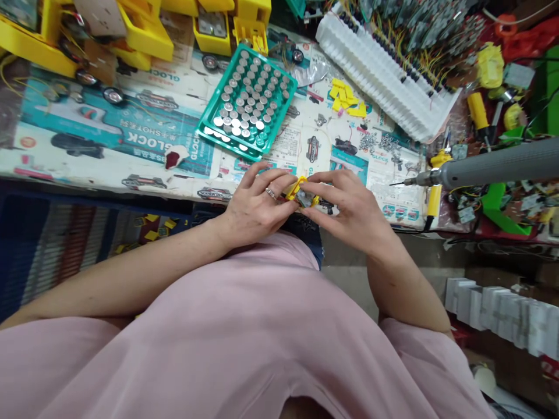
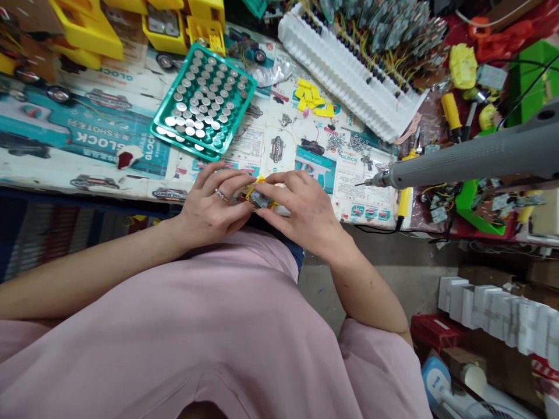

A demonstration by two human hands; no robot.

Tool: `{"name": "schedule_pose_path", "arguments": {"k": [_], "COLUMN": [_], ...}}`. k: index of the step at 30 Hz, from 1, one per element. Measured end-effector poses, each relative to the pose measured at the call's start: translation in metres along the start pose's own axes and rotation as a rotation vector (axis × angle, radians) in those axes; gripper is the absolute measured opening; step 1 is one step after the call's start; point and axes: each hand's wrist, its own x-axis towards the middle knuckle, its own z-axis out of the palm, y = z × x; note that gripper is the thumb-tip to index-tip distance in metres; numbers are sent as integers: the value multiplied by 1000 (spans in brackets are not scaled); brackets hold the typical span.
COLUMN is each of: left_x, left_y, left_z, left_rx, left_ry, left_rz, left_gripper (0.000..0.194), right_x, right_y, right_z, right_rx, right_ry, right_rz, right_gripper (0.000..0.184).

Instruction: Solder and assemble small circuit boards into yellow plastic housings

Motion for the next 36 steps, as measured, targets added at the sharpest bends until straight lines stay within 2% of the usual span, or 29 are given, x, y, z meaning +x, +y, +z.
{"name": "schedule_pose_path", "arguments": {"k": [7, 13, 17, 22, 25, 27, 31, 36], "left_x": [-4, -4, 0, 0, -3, -3, 1, 6], "left_y": [0, 0, 2, -3, -10, -12, -10, -8], "left_z": [3, 5, 2, -8, -15, -19, -17, -10], "left_rx": [11, 85, 189, 167, 103, 58, 50, 115], "left_ry": [-23, 47, 77, 43, 100, 121, 82, 78], "left_rz": [1, 44, 95, 161, 196, 163, 71, 42], "left_gripper": [11, 25, 14, 19, 21, 17, 13, 18], "right_x": [-7, -12, -15, -17, -17, -18, -18, -19], "right_y": [-7, -12, -11, -12, -13, -14, -18, -25], "right_z": [11, 14, 16, 18, 19, 21, 21, 20], "right_rx": [60, 137, -21, -66, -79, -122, -239, -403], "right_ry": [122, 282, 241, 230, 254, 265, 271, 224], "right_rz": [22, 148, 104, 97, 92, 80, 43, 32], "right_gripper": [25, 29, 20, 20, 17, 14, 12, 11]}}
